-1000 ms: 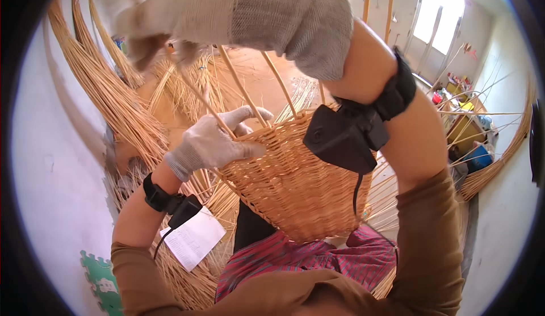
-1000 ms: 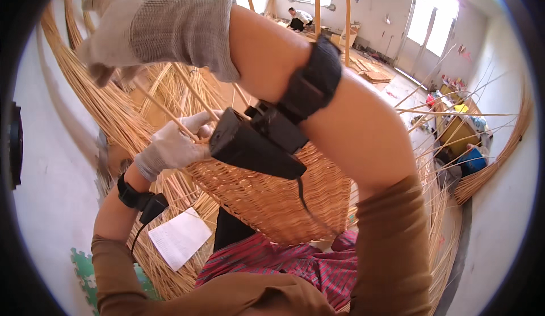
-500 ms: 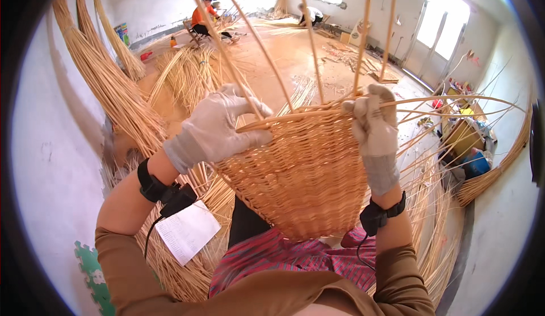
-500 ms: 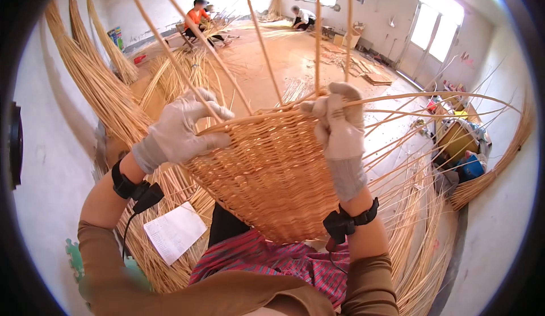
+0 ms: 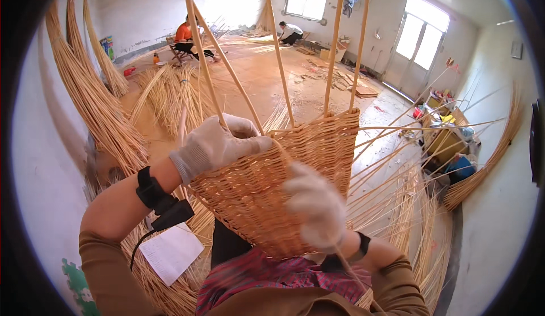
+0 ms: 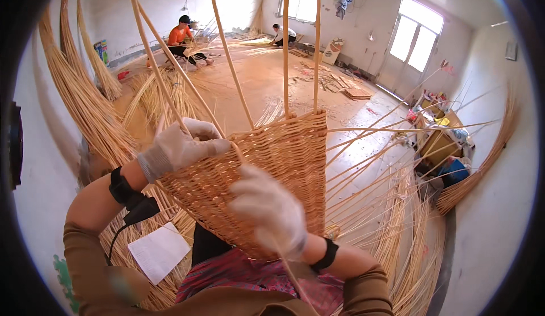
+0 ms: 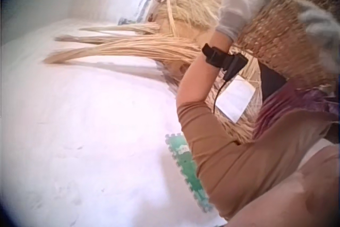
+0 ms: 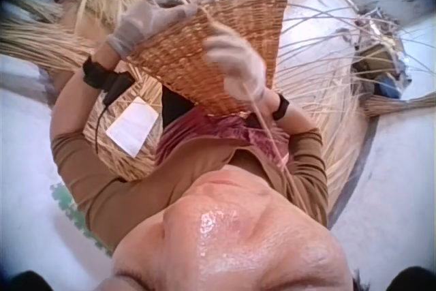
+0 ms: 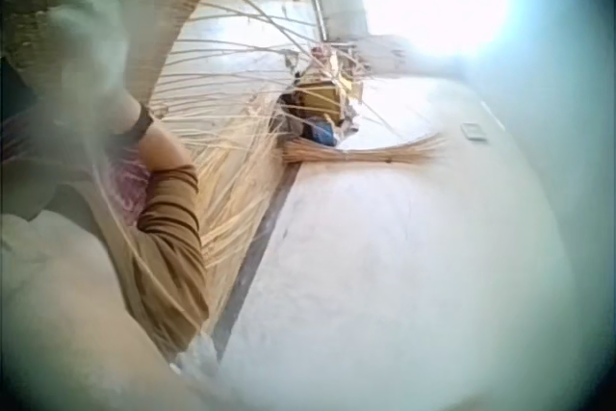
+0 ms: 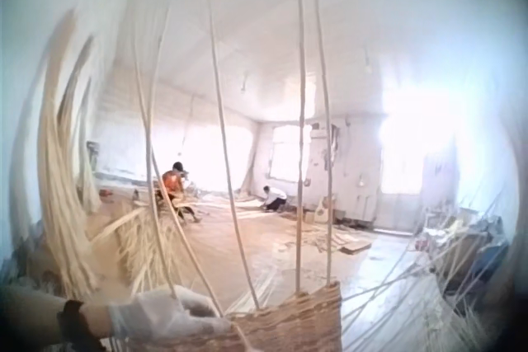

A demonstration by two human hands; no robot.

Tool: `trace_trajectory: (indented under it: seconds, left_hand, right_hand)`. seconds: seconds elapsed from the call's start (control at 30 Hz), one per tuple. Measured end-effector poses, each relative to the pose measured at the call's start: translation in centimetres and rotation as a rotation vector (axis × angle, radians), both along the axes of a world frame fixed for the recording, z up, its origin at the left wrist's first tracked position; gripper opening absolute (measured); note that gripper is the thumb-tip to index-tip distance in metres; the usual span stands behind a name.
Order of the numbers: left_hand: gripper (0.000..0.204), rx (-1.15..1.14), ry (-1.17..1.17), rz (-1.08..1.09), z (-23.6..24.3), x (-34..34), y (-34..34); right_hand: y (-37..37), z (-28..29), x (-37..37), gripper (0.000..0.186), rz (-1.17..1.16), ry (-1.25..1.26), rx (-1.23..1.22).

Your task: The person is weaving a large basket or mat using long, thin wooden or bamboo strips in a workshop setting.

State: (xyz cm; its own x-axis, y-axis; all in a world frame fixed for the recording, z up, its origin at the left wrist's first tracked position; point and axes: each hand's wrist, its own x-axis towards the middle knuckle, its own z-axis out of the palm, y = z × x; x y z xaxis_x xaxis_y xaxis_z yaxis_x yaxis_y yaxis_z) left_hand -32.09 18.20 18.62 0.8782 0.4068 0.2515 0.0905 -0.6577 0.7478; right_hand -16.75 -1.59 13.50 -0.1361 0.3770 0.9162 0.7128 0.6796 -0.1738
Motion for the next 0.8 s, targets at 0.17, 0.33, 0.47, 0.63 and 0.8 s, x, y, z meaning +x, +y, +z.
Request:
trace_trajectory:
  seconds: [0.17, 0.33, 0.47, 0.63, 0.8]
  left_hand:
    - [0.038, -0.012, 0.023, 0.093, -0.7, 0.0, 0.0]
    - [0.063, 0.108, -0.160, 0.006, -0.8, -0.2, 0.4]
    - [0.059, 0.082, -0.264, -0.068, -1.0, -0.5, 0.5]
    - [0.043, -0.108, -0.066, -0.068, -0.9, -0.4, 0.6]
    - [0.050, 0.024, -0.019, -0.035, -0.4, -0.6, 0.8]
  right_hand:
    - [2.9, 7.3, 0.9, 0.017, -0.135, 0.212, -0.267]
    - [12.9, 14.6, 0.1, 0.025, -1.021, -0.776, -0.627]
    - [14.8, 17.1, -1.3, 0.027, -0.890, -1.042, -0.899]
    - [13.1, 19.6, -2.3, 0.036, -0.484, -0.535, -0.392]
    - [14.4, 21.2, -2.2, 0.027, -0.352, -0.334, -0.474]
